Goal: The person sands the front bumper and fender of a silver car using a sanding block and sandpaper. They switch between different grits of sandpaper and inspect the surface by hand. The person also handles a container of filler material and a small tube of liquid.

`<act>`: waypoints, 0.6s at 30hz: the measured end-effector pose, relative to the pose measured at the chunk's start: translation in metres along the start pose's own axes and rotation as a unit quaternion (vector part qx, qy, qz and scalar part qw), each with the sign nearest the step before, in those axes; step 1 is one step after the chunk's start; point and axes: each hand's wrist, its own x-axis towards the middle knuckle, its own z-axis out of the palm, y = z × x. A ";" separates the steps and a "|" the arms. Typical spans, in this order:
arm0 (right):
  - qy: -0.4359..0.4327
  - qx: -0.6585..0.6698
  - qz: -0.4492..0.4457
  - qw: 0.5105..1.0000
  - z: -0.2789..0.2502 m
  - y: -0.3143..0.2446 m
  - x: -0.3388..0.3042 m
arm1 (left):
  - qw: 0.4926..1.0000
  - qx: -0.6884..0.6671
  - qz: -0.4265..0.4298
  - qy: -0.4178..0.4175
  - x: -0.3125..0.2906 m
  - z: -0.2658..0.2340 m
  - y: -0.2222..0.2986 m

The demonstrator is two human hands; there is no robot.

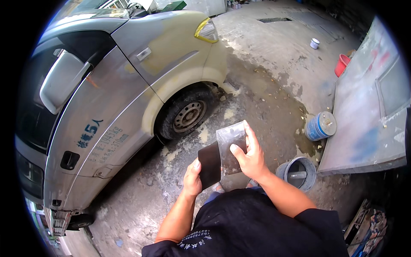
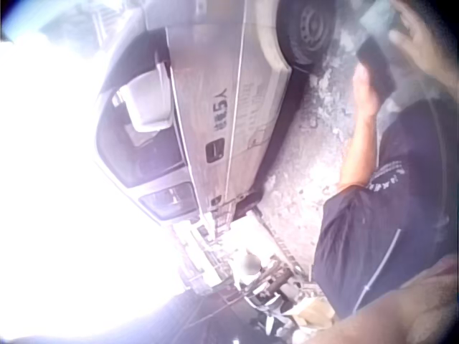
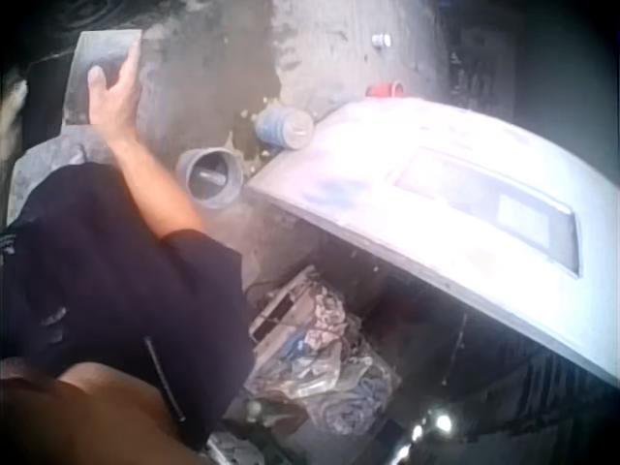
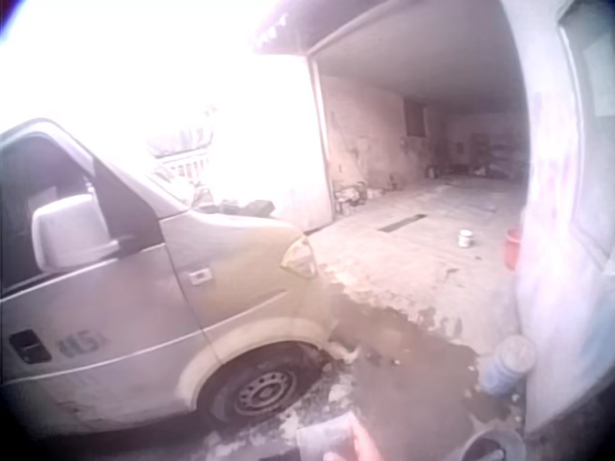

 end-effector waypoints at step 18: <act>0.053 -0.144 -0.081 0.985 0.001 -0.027 0.003 | 0.998 -0.009 -0.020 0.055 0.003 0.020 -0.011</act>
